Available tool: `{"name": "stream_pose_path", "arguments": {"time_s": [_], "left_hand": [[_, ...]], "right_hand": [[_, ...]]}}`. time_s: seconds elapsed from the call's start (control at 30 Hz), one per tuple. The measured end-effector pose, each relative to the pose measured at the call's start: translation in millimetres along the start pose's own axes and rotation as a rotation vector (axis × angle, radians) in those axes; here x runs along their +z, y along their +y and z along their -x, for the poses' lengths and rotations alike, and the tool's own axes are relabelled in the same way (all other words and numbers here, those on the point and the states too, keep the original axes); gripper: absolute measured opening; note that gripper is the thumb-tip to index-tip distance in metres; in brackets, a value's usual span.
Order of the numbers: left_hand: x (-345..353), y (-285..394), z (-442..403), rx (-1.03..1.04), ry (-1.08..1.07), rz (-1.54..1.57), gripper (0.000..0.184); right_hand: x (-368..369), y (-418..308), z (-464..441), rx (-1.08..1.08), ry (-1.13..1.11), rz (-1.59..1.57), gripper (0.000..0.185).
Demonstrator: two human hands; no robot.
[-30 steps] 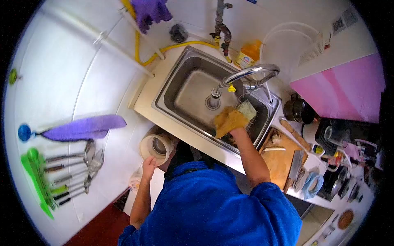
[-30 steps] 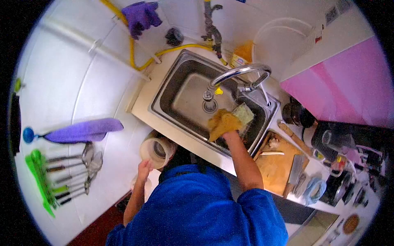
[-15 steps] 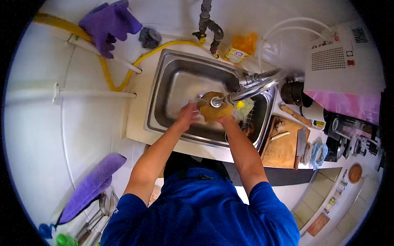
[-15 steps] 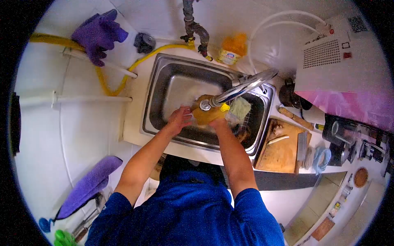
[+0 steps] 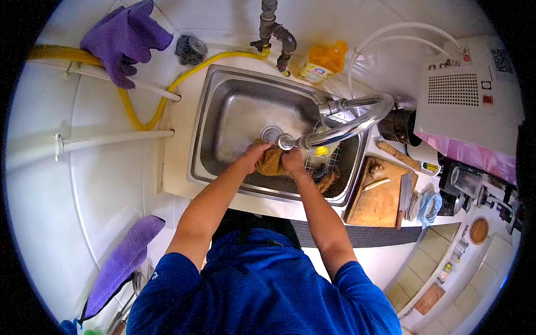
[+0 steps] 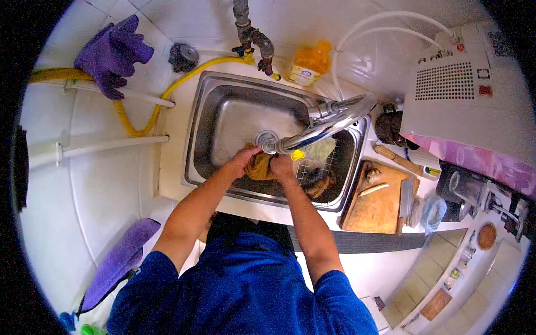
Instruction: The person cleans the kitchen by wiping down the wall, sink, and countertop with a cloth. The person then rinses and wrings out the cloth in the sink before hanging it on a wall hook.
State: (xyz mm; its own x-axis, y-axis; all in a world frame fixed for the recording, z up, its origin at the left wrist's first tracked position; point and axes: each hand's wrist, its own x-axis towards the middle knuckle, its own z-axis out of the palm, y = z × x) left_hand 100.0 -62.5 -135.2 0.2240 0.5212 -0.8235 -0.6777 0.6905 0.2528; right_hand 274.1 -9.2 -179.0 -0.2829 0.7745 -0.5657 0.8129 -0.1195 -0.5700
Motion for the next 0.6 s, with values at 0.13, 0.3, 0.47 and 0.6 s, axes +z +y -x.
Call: {"name": "stream_pose_path", "arguments": {"time_s": [0.13,0.3,0.47,0.6], "left_hand": [[-67.4,-28.9,-62.8,0.236,0.187,0.03,0.05],[-6.0,-0.5,-4.3,-0.009,0.161,0.279,0.05],[-20.9,-21.0,-45.1,0.032,-0.209,0.49,0.049],[-52.5,-66.7,-121.9,0.164,-0.087,0.289,0.047]], "right_hand": [[-24.0,-29.6,16.0,0.355,0.184,-0.924,0.042],[57.7,14.1,-30.8,-0.061,0.155,-0.697,0.035],[16.8,-88.8,71.6,-0.207,0.176,-0.52,0.033],[5.7,-87.3,71.2,-0.23,0.073,-0.189,0.029]]}}
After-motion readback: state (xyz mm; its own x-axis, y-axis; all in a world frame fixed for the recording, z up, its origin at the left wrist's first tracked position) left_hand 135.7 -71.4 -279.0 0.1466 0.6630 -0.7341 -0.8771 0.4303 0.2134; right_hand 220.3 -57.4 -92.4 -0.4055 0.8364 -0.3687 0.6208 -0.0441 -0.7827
